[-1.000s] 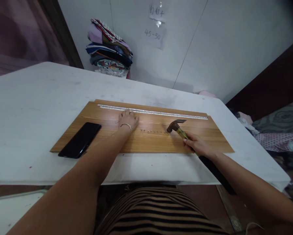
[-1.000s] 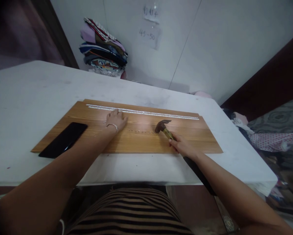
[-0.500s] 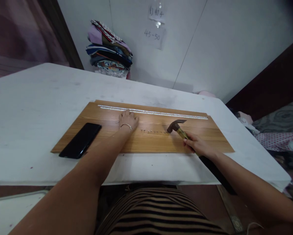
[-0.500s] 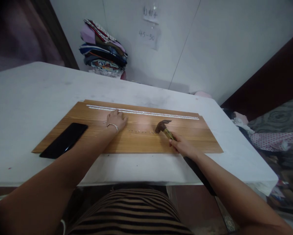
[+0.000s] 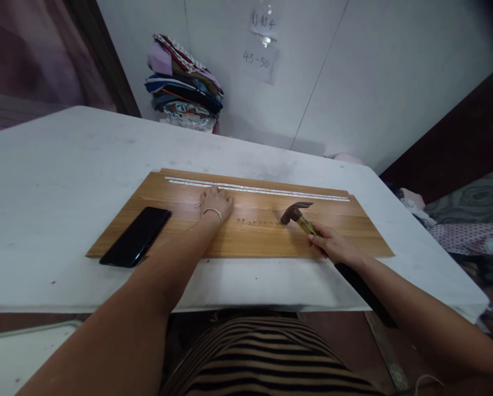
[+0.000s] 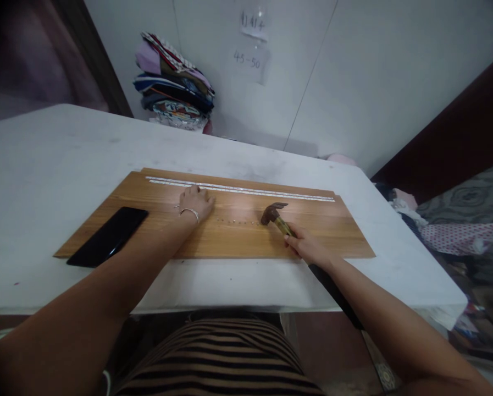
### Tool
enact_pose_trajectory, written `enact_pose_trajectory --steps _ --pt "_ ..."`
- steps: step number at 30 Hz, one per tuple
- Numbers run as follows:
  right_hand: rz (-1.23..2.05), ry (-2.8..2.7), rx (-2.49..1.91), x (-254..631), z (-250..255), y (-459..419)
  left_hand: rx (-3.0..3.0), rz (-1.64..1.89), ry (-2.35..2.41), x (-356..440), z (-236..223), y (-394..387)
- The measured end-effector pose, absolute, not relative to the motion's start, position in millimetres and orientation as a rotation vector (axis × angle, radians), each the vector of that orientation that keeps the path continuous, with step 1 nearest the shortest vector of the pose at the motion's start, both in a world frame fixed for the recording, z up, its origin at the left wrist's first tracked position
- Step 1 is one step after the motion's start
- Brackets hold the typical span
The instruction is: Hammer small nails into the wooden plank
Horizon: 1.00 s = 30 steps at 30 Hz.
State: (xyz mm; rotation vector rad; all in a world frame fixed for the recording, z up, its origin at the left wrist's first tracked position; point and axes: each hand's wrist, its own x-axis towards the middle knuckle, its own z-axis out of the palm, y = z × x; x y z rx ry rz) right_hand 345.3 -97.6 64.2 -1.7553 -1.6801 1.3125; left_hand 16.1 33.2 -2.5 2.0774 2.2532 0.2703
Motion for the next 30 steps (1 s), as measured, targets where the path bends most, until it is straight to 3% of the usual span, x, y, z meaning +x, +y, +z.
enact_pose_trajectory --steps 30 --pt "1.321 -1.681 -1.749 344.0 60.7 -96.9 2.096 0.252 2.231 16.6 4.2 29.5"
